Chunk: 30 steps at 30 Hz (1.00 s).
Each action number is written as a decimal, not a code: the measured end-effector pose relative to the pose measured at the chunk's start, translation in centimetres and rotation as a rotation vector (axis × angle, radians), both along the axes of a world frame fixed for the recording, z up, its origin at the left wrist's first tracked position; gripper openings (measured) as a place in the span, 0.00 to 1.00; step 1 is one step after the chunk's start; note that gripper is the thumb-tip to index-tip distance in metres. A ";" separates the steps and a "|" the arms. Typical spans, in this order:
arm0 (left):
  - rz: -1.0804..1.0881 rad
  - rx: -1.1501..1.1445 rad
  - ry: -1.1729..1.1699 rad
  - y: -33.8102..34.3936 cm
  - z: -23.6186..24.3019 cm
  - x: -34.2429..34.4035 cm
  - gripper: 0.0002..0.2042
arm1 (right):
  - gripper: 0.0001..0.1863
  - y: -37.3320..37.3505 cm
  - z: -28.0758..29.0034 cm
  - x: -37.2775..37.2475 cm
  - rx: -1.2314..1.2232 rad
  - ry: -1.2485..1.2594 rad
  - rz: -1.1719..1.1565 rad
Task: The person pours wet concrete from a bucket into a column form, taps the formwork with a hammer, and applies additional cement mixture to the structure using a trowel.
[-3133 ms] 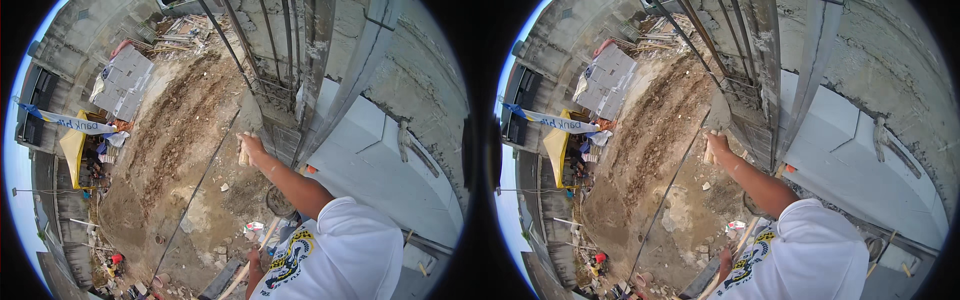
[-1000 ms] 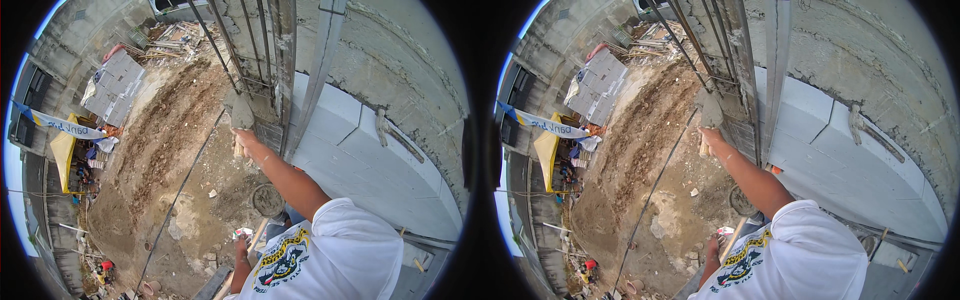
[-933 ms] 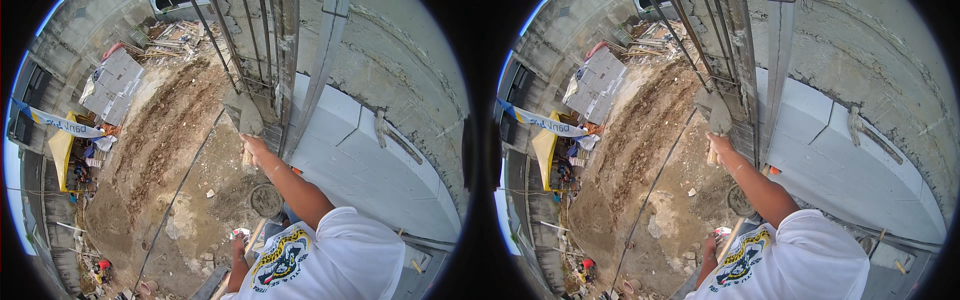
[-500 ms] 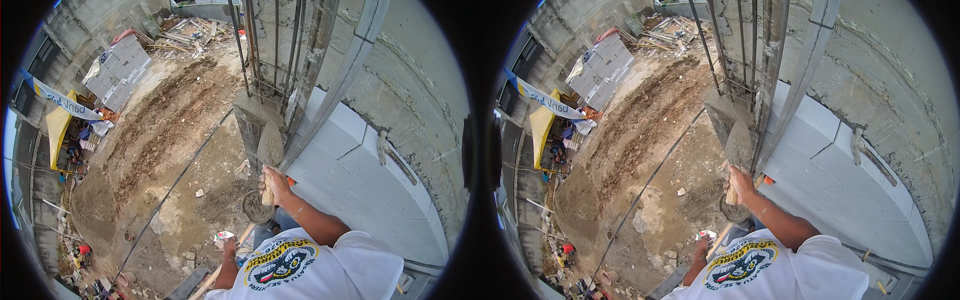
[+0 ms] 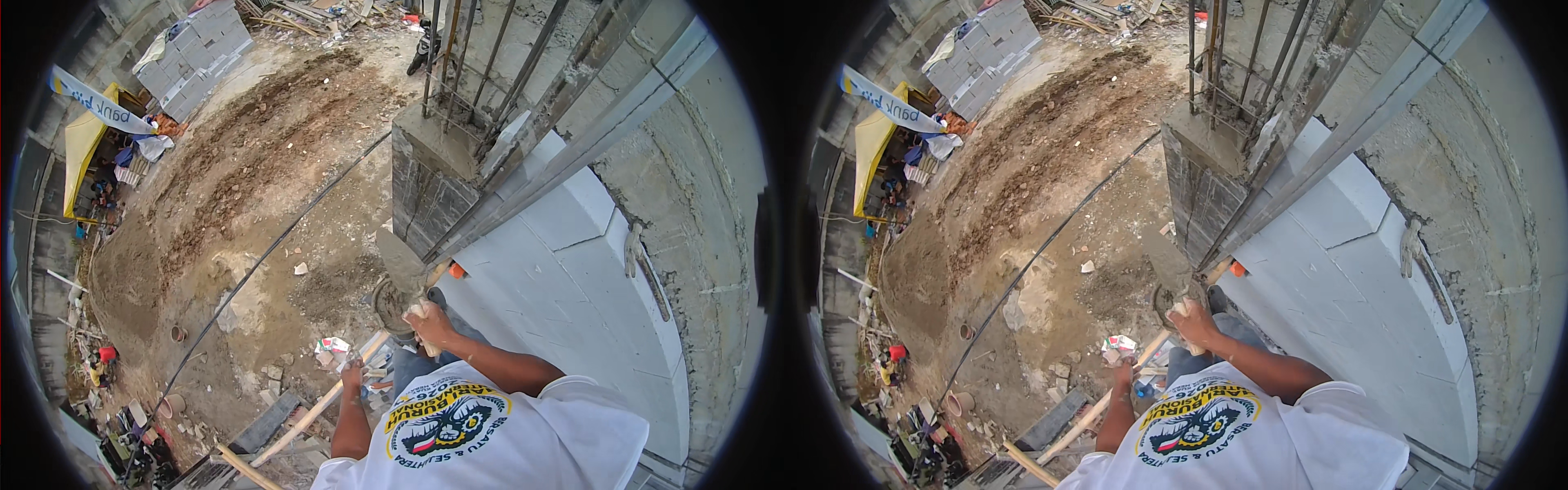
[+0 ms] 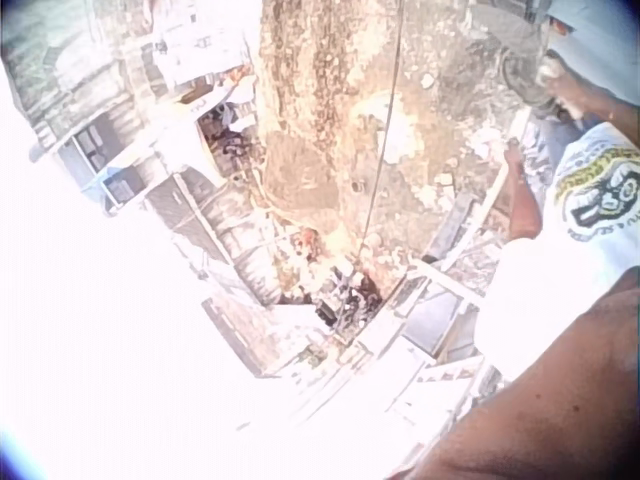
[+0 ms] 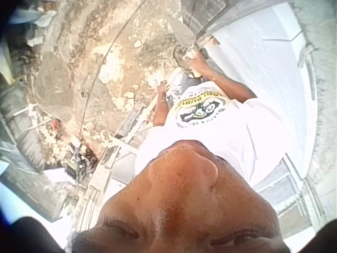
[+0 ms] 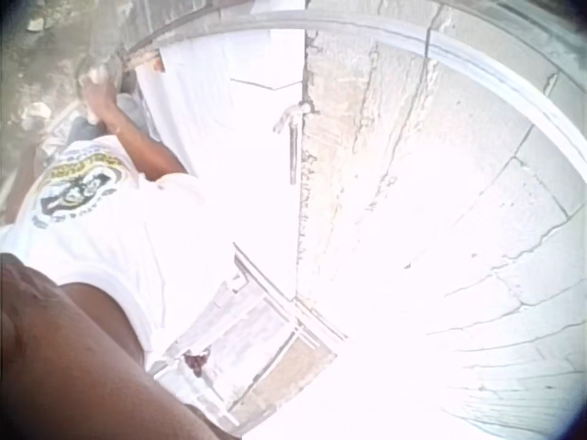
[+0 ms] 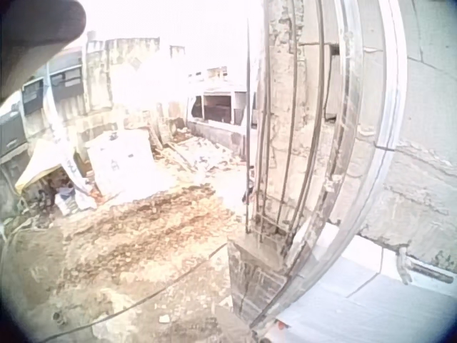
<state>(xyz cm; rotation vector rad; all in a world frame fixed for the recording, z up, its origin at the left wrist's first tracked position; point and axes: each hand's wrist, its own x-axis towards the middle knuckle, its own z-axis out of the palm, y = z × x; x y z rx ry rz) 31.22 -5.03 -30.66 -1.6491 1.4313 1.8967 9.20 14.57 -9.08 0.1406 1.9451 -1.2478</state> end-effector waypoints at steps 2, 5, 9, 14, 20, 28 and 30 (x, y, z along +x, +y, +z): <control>0.059 -0.043 0.013 0.6 -0.8 1.2 0.11 | 0.26 3.0 -2.2 1.6 0.142 0.359 0.145; -0.129 -0.225 -0.093 0.6 -2.5 5.0 0.13 | 0.26 5.5 -3.8 1.6 0.230 0.621 0.366; -0.047 -0.205 -0.181 2.7 0.6 2.9 0.14 | 0.23 8.0 -5.4 -0.3 0.513 0.340 0.643; 0.098 -0.208 0.064 4.6 1.1 4.8 0.15 | 0.24 7.6 -9.2 -0.2 0.603 0.204 0.655; 0.060 -0.173 -0.092 11.3 -4.8 0.5 0.13 | 0.32 7.1 -24.5 -2.1 0.685 0.045 0.785; 0.007 -0.161 -0.078 19.6 -20.9 3.1 0.12 | 0.27 11.4 -17.9 6.0 -0.112 -0.183 0.760; 0.056 -0.165 -0.065 21.1 -23.5 0.4 0.15 | 0.24 18.4 -18.8 7.5 0.012 -0.157 0.605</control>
